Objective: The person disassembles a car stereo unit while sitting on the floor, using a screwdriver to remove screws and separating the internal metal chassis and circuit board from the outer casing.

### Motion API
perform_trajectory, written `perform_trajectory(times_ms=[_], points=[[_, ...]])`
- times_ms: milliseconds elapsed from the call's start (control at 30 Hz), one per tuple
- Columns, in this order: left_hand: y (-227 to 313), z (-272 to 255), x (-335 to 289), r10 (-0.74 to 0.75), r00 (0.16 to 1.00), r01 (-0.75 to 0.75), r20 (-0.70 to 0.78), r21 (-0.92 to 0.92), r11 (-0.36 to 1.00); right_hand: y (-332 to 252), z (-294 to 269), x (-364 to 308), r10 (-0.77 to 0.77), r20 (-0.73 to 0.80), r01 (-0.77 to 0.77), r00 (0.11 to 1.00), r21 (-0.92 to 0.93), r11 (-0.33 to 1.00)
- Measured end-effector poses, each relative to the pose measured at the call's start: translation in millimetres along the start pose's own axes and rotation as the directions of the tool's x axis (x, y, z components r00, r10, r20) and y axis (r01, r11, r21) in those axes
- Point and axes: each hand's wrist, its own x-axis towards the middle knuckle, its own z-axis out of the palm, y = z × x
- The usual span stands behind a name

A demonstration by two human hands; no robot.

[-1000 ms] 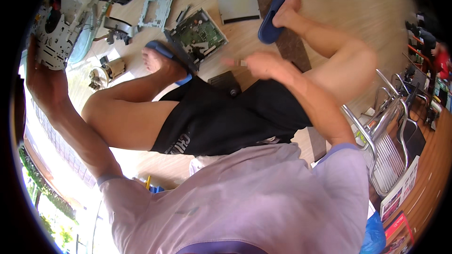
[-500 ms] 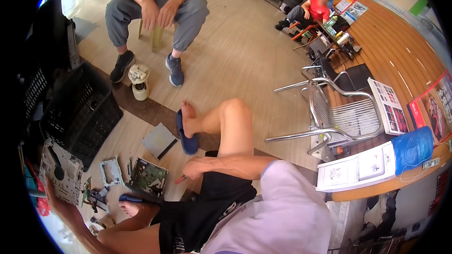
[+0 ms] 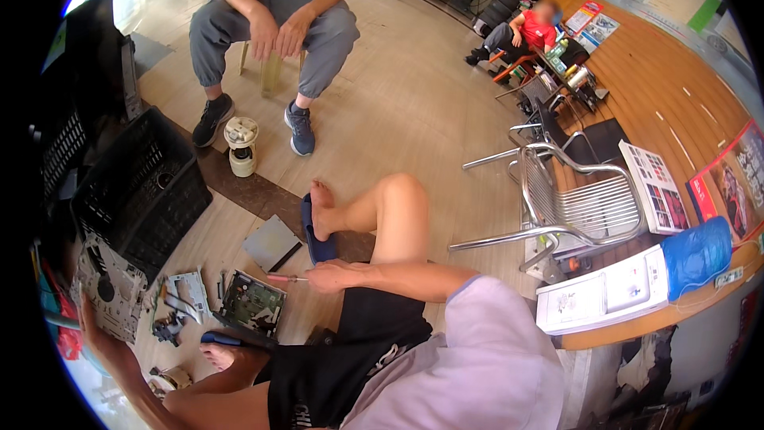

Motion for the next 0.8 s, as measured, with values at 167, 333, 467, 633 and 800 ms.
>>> perform_trajectory(times_ms=[167, 333, 467, 633, 800], points=[[-2.1, 9.8, -3.3, 0.104, 0.995, -0.104, 0.009, 0.158, 0.982, 39.0, 37.1, 7.8, -0.139, 0.519, 0.286, 0.843, -0.215, 0.934], [14.0, 12.8, -14.1, -0.04, 0.999, 0.036, -0.029, -0.114, 0.993, 23.8, 33.7, 16.6, -0.162, 0.337, 0.224, 0.927, -0.154, 0.962], [11.8, 2.3, -9.9, -0.068, 0.997, 0.063, -0.045, -0.123, 0.99, 44.3, 73.7, 41.2, -0.317, 0.374, 0.354, 0.872, -0.034, 0.935], [8.3, 12.7, -6.4, -0.01, 1.0, 0.01, -0.014, 0.014, 1.0, 52.1, 87.2, 43.1, -0.366, 0.264, 0.389, 0.892, -0.037, 0.921], [2.2, 8.4, -4.7, -0.01, 1.0, 0.009, 0.026, 0.028, 1.0, 16.4, 43.8, 23.8, -0.247, 0.363, 0.245, 0.898, 0.051, 0.968]])
